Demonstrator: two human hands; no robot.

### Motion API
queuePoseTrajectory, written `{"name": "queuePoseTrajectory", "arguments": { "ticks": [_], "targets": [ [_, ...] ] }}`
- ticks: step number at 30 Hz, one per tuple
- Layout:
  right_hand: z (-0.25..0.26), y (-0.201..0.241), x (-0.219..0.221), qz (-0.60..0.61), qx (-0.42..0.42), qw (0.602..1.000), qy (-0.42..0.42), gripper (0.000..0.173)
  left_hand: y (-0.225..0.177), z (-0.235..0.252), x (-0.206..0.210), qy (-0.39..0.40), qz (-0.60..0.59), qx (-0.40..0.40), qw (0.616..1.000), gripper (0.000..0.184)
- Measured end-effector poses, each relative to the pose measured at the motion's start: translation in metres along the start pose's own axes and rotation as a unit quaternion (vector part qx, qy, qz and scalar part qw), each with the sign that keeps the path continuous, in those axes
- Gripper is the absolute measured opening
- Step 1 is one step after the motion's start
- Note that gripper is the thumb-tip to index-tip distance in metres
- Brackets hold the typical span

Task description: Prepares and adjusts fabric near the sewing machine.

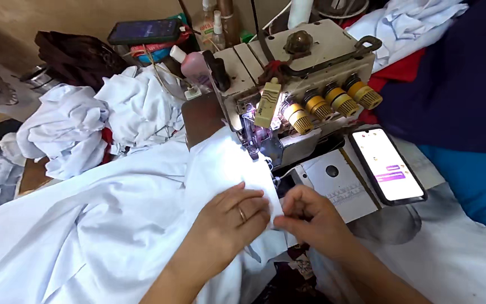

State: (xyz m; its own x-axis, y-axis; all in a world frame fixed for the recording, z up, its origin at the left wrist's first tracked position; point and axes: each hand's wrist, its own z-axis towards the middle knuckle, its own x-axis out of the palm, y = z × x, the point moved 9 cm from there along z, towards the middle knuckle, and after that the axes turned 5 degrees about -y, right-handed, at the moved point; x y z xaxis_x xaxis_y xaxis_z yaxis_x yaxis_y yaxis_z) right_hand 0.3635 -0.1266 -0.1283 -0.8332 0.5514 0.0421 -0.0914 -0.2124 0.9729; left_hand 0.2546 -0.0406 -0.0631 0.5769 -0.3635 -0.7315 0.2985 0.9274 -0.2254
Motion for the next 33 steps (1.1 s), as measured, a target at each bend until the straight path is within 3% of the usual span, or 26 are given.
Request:
{"name": "queuePoseTrajectory", "arguments": {
  "ticks": [3,6,11,15,19,22,25,29,31,33],
  "targets": [
    [0.027,0.005,-0.001,-0.049,-0.053,0.997,-0.026,0.011,0.025,0.014,-0.001,0.035,-0.022,-0.020,0.999,0.023],
    [0.041,0.008,0.000,-0.143,-0.124,0.981,-0.041,0.019,0.053,0.022,-0.004,0.059,-0.010,-0.050,0.997,0.025],
    [0.038,0.004,0.007,-0.218,-0.132,0.967,-0.023,0.032,0.084,0.038,-0.010,0.082,0.059,-0.050,0.994,0.030],
    [0.025,0.013,0.011,-0.212,-0.141,0.967,0.006,0.033,0.107,0.045,-0.017,0.074,0.071,-0.164,0.981,0.048],
    [0.017,0.027,0.020,-0.178,-0.185,0.966,0.042,0.024,0.116,0.028,-0.027,0.013,0.128,-0.239,0.963,0.033],
    [0.013,0.031,0.025,-0.145,-0.217,0.964,0.041,0.019,0.105,-0.006,-0.045,-0.023,0.155,-0.284,0.946,0.036],
    [0.011,0.034,0.034,-0.138,-0.237,0.960,0.055,0.024,0.070,-0.033,-0.056,0.023,0.145,-0.342,0.928,0.033],
    [0.005,0.043,0.052,-0.146,-0.294,0.939,0.105,0.031,0.009,-0.033,-0.033,0.085,0.053,-0.330,0.939,0.025],
    [0.007,0.039,0.049,-0.151,-0.284,0.939,0.120,0.030,-0.003,-0.029,-0.019,0.092,-0.004,-0.316,0.944,0.024],
    [0.016,0.034,0.029,-0.176,-0.257,0.947,0.081,0.018,0.001,-0.022,-0.015,0.075,-0.017,-0.301,0.950,0.025]
  ]
}}
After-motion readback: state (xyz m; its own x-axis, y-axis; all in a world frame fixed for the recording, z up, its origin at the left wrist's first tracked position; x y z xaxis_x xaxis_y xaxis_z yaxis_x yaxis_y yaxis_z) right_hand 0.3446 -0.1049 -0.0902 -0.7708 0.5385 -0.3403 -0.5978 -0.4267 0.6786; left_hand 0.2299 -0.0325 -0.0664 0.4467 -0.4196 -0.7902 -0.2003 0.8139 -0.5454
